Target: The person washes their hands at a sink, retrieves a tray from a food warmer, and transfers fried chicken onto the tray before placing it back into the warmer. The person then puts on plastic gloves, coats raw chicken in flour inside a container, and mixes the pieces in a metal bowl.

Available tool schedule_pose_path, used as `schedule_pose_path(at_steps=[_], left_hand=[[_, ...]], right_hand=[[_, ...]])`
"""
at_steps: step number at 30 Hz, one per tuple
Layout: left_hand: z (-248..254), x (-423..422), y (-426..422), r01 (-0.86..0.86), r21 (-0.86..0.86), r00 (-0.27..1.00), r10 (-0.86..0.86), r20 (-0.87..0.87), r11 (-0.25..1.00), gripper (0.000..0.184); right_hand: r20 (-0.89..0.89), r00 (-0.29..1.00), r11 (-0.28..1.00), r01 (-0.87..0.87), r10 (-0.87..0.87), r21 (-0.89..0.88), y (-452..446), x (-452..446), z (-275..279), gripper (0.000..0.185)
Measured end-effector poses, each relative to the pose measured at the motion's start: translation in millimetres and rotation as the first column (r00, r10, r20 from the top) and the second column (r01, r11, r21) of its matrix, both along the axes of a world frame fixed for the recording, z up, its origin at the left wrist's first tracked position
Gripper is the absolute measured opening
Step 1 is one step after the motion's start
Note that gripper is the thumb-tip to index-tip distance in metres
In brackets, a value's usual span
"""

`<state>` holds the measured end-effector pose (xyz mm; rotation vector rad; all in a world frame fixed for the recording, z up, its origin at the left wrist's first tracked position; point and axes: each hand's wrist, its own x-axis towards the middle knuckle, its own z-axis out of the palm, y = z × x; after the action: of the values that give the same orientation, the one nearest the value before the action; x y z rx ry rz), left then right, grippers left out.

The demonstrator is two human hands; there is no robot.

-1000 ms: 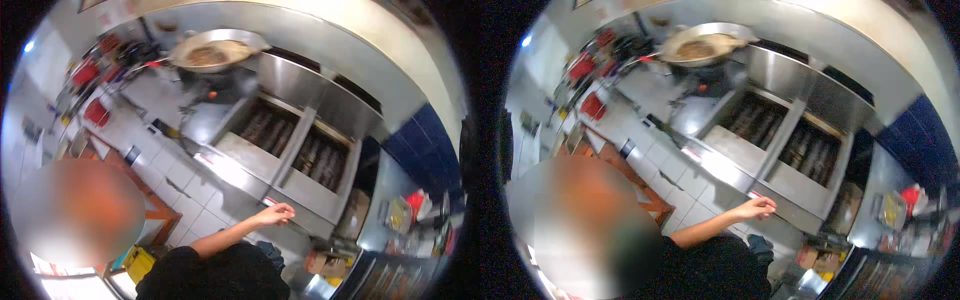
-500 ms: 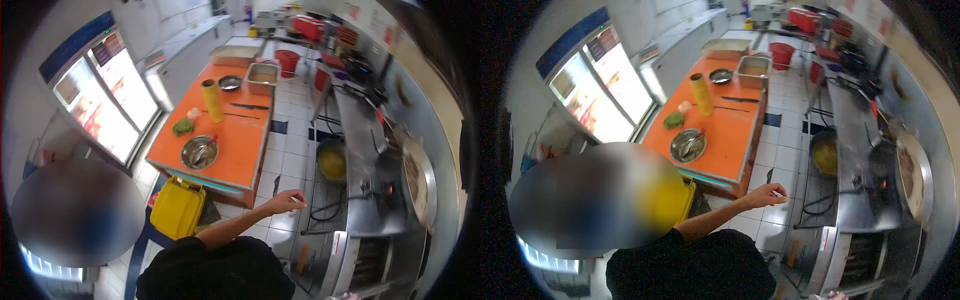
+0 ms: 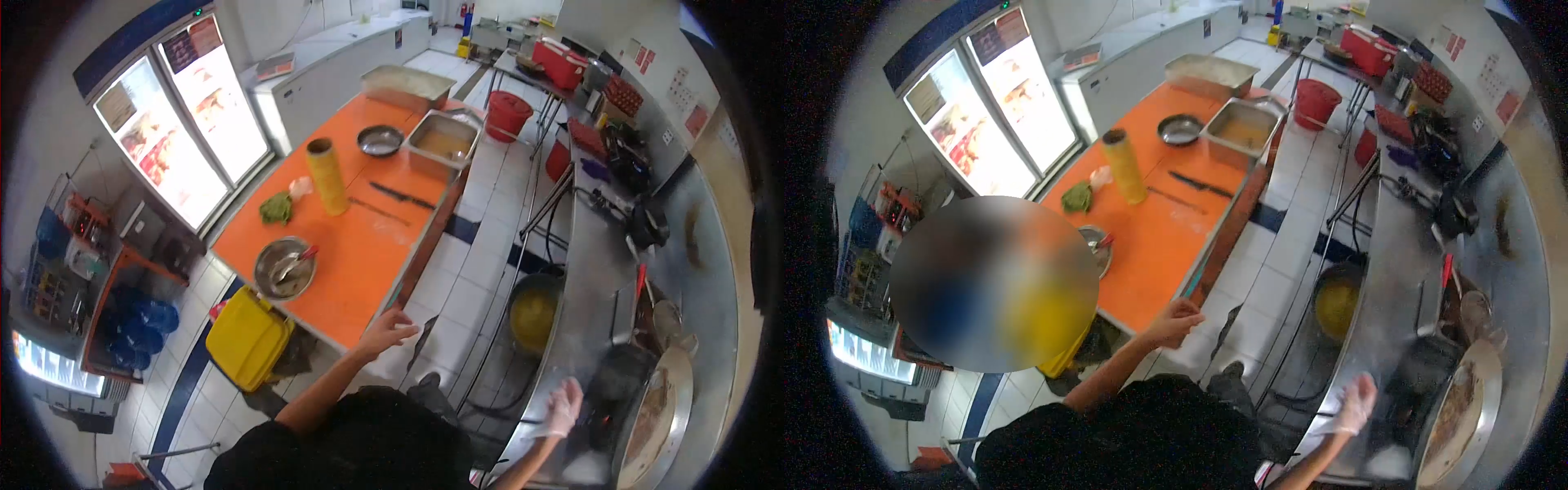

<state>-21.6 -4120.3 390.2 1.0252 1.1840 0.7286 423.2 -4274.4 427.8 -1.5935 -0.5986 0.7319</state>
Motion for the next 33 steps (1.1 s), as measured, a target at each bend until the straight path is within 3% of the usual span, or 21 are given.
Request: schedule_pose_path(at_steps=[1, 3, 5, 8, 10, 12, 13, 15, 17, 19, 22, 23, 24, 25, 26, 27, 28, 30, 31, 33], left_hand=[[13, 7, 18, 0.000, 0.020, 1.000, 0.001, -0.004, 1.000, 0.043], [47, 13, 30, -0.222, -0.057, 0.974, 0.224, 0.028, 0.973, 0.040], [62, 9, 51, -0.299, -0.021, 0.954, 0.299, 0.005, 0.954, 0.040], [59, 1, 84, -0.469, 0.051, 0.879, 0.471, -0.067, 0.882, 0.042], [48, -3, 100, -0.571, 0.016, 0.817, 0.570, -0.082, 0.821, 0.042], [37, 3, 126, -0.718, -0.010, 0.696, 0.717, -0.016, 0.696, 0.028], [31, 9, 142, -0.721, -0.014, 0.693, 0.721, -0.019, 0.693, 0.028], [17, 21, 188, -0.870, -0.041, 0.483, 0.865, 0.140, 0.492, 0.018], [4, 32, 255, -0.893, -0.058, 0.434, 0.889, 0.148, 0.445, 0.018], [-4, 46, 319, -0.913, -0.107, 0.377, 0.915, 0.144, 0.393, 0.019], [8, 63, 440, -0.935, -0.071, 0.329, 0.924, 0.192, 0.348, 0.020], [26, 73, 476, -0.938, 0.001, 0.338, 0.918, 0.206, 0.345, 0.020], [43, 80, 509, -0.935, 0.080, 0.356, 0.910, 0.212, 0.346, 0.020], [59, 88, 538, -0.937, 0.074, 0.351, 0.916, 0.194, 0.343, 0.020], [72, 95, 568, -0.900, 0.160, 0.431, 0.886, 0.173, 0.406, 0.021], [81, 100, 596, -0.851, 0.237, 0.507, 0.849, 0.147, 0.468, 0.022], [84, 103, 623, -0.854, 0.215, 0.506, 0.852, 0.131, 0.474, 0.022], [83, 115, 674, -0.767, 0.405, 0.581, 0.806, 0.111, 0.498, 0.028], [87, 120, 697, -0.776, 0.390, 0.571, 0.814, 0.101, 0.496, 0.028], [98, 133, 733, -0.730, 0.422, 0.571, 0.819, -0.055, 0.538, 0.034]], right_hand=[[0.001, 0.996, 0.996, -0.090, 0.090, -0.013, 48, -6, 10, 0.045], [0.008, 0.966, 0.966, -0.260, 0.260, -0.008, 129, -22, 24, 0.045], [0.006, 0.911, 0.910, -0.412, 0.412, 0.047, 203, -33, 27, 0.045], [-0.041, 0.813, 0.814, -0.580, 0.581, 0.030, 304, -43, 39, 0.044], [-0.051, 0.765, 0.765, -0.633, 0.642, 0.118, 360, -40, 30, 0.046], [-0.043, 0.697, 0.698, -0.715, 0.716, 0.041, 417, -45, 41, 0.050], [-0.055, 0.652, 0.654, -0.755, 0.756, 0.041, 450, -37, 30, 0.054], [0.019, 0.614, 0.614, -0.788, 0.789, -0.037, 516, -20, 21, 0.056], [0.110, 0.553, 0.564, -0.817, 0.826, -0.118, 593, -6, 21, 0.059], [0.011, 0.579, 0.574, -0.805, 0.815, -0.148, 664, 10, 21, 0.065], [0.062, 0.573, 0.575, -0.804, 0.817, -0.149, 770, 33, 24, 0.071], [-0.155, 0.597, 0.580, -0.802, 0.787, -0.143, 802, 33, 41, 0.075], [-0.168, 0.590, 0.569, -0.807, 0.790, -0.159, 830, 37, 45, 0.075], [-0.300, 0.565, 0.579, -0.814, 0.769, -0.047, 856, 42, 46, 0.079], [-0.426, 0.522, 0.600, -0.797, 0.739, 0.064, 882, 44, 46, 0.083], [-0.389, 0.553, 0.597, -0.802, 0.737, -0.008, 900, 31, 70, 0.097], [-0.402, 0.558, 0.597, -0.802, 0.726, -0.033, 926, 29, 70, 0.097], [-0.461, 0.339, 0.463, -0.867, 0.820, 0.185, 976, 39, 63, 0.116], [-0.473, 0.333, 0.456, -0.874, 0.815, 0.170, 1008, 40, 64, 0.116], [-0.633, 0.120, 0.414, -0.844, 0.765, 0.342, 1065, 47, 64, 0.123]])
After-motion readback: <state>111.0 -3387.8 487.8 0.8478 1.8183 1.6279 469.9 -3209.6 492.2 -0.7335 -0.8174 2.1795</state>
